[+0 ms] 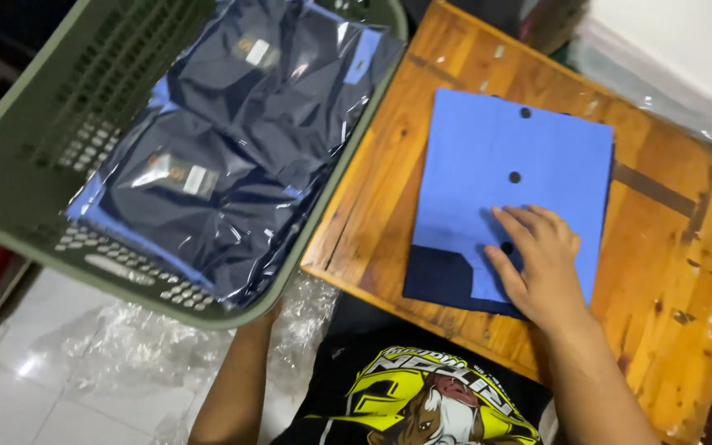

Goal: Folding shirts and placing them into plastic packaging bags for shipment.

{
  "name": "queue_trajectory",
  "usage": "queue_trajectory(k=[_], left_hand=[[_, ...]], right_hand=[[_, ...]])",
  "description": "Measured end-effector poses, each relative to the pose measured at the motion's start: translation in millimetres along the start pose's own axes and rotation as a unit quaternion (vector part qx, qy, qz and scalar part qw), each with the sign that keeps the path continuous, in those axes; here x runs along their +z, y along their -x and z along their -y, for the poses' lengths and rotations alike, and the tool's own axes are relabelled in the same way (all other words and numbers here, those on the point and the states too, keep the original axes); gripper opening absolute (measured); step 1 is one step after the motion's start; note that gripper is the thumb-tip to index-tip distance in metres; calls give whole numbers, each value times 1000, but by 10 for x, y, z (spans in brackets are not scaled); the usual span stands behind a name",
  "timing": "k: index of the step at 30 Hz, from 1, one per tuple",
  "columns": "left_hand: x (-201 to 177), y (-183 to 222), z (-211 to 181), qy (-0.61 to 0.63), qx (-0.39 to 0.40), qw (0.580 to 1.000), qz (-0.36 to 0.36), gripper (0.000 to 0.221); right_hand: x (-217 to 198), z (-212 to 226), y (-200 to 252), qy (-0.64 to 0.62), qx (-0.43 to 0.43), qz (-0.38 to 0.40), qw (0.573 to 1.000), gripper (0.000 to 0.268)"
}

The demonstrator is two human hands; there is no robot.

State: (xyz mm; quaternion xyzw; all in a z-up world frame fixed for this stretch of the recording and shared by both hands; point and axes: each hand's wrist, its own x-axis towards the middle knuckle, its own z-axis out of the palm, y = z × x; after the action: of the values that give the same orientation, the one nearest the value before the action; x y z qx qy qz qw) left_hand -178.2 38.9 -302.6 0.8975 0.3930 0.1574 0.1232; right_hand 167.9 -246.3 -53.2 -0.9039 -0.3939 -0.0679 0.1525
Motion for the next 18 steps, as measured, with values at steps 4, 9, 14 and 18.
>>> queue_trajectory(k=[4,9,14,18], left_hand=[[-89,144,194,-8,18,999,-27,42],[126,-18,291,-6,56,997,-55,44],[60,-841,-360,-14,82,993,-85,47],[-172,-676,-534,-74,139,984,-83,35]], right_hand=[[-43,-25,32,72,81,111,988,62],[21,33,87,64,124,150,979,69],[25,-215,129,-9,91,119,989,69],[-160,-706,21,-160,169,82,969,60]])
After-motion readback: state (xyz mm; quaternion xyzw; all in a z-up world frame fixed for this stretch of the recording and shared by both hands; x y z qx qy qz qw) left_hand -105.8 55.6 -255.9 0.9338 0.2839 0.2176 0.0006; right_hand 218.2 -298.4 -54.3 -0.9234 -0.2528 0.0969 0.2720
